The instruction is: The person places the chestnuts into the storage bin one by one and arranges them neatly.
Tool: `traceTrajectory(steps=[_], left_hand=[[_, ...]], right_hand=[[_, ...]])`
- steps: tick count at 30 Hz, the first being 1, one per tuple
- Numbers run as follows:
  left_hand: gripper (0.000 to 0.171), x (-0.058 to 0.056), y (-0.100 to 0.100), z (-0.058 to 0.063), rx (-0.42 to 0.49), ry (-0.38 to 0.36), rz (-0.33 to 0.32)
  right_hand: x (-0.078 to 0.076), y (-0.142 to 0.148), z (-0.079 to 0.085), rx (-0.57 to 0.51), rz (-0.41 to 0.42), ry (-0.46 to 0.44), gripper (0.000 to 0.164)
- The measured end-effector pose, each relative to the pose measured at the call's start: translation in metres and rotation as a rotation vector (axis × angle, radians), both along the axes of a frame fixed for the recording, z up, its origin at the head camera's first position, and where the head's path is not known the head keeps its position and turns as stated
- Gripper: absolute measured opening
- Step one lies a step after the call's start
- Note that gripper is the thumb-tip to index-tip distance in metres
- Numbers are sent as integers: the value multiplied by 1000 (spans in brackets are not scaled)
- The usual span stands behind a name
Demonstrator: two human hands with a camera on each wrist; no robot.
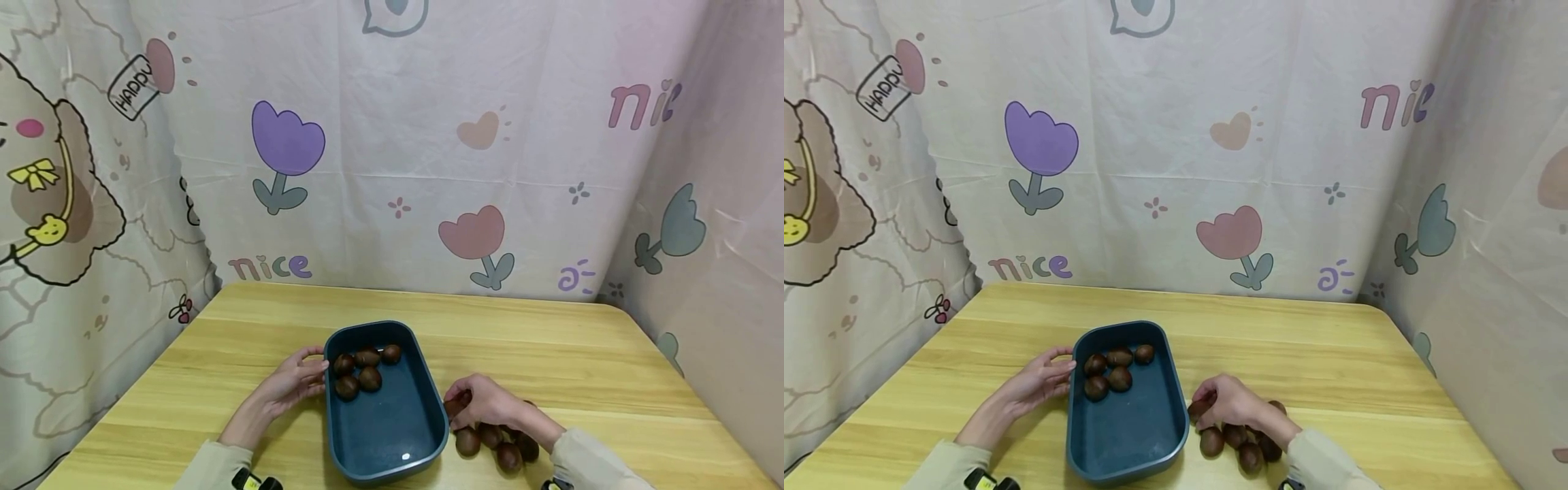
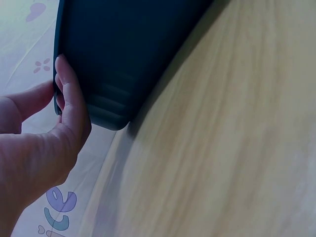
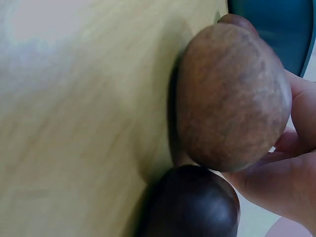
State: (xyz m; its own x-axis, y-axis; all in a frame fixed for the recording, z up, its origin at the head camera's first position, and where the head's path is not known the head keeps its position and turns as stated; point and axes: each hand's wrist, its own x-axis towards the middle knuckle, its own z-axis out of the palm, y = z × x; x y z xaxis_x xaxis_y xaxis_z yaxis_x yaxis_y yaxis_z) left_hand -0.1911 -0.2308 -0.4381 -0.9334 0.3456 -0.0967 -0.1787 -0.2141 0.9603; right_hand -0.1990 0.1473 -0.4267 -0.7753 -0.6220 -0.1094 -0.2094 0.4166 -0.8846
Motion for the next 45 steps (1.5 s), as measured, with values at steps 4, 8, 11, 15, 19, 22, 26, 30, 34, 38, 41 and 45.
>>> traceTrajectory(steps=[4,8,11,15,19,22,26,30,34,38,41,45], left_hand=[[35,0,0,-1,3,2,-6],[35,-1,1,-1,3,2,-2],[35,-1,1,-1,3,1,2],[34,-1,0,-1,9,-2,5],[32,-1,0,-2,17,-4,4],[32,-1,1,-1,17,-5,2],[34,-1,1,0,14,-4,2],[35,0,0,1,16,-4,-3],[35,0,0,1,20,-2,-9],[34,0,-1,1,14,0,-2],[32,0,-1,0,9,1,-4],[33,0,0,0,5,3,-2]], right_hand=[[-2,1,0,11,-26,20,30],[-6,1,3,65,-71,81,29],[-9,1,5,84,-105,97,28],[-10,-3,8,84,-205,65,28],[-11,-10,16,85,-310,26,28],[-14,-14,23,59,-360,-1,30],[-18,-20,36,-1,-375,-30,34],[-19,-26,52,-52,-336,-54,35],[-18,-38,65,-79,-322,-66,36],[-17,-55,69,-109,-322,-82,33],[-18,-66,69,-128,-314,-88,29],[-19,-82,66,-121,-311,-81,28]])
